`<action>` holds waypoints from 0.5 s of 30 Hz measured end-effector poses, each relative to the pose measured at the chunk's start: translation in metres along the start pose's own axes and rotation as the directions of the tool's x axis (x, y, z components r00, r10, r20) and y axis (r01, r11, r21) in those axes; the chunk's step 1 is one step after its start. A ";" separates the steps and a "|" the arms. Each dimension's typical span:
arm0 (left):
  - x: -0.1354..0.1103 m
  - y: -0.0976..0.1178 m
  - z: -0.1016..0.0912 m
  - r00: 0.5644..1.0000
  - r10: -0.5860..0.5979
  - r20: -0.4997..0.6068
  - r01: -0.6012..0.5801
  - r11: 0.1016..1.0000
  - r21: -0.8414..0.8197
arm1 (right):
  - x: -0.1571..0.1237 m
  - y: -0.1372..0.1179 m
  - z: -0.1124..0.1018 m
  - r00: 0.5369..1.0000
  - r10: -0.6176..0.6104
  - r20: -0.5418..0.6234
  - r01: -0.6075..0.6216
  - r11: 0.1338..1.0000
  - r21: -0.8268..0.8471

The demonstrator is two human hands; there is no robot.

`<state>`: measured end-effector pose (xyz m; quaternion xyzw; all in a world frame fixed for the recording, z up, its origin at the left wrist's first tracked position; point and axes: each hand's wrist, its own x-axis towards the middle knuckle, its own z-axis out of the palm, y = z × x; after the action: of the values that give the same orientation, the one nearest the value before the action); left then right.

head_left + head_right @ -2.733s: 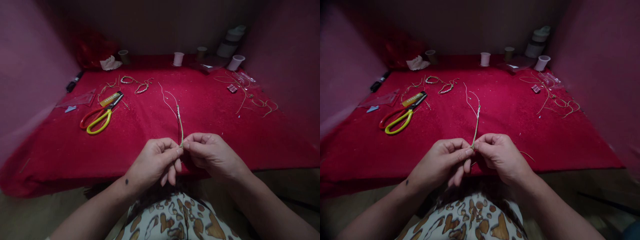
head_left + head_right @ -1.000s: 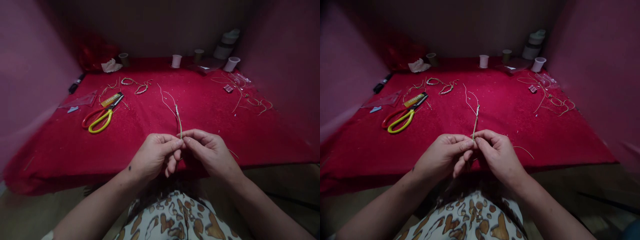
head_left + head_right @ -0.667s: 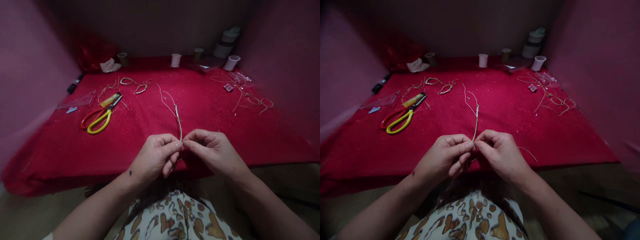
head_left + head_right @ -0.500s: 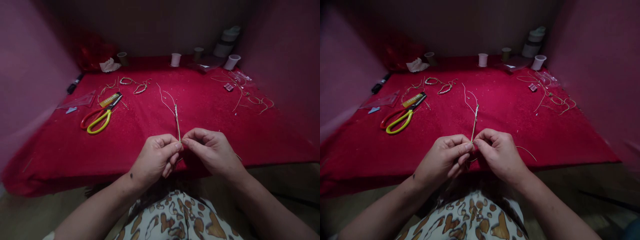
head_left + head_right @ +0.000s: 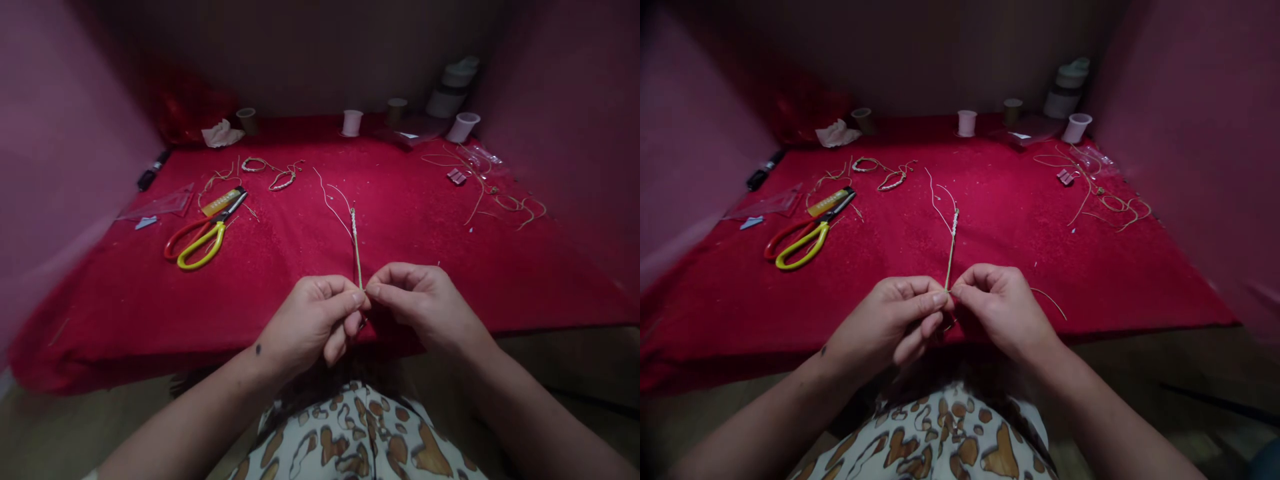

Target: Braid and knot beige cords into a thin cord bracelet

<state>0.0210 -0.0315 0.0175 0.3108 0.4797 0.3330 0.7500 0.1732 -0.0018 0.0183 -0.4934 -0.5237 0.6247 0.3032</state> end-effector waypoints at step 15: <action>-0.018 0.032 -0.009 0.851 0.525 -0.001 -0.371 0.601 0.708 | -0.005 0.002 -0.006 0.973 0.192 0.131 -0.222 0.934 0.279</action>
<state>0.0006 -0.0258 0.0488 0.6385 0.5492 0.3408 0.4177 0.1803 -0.0047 0.0183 -0.4631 -0.3856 0.7479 0.2783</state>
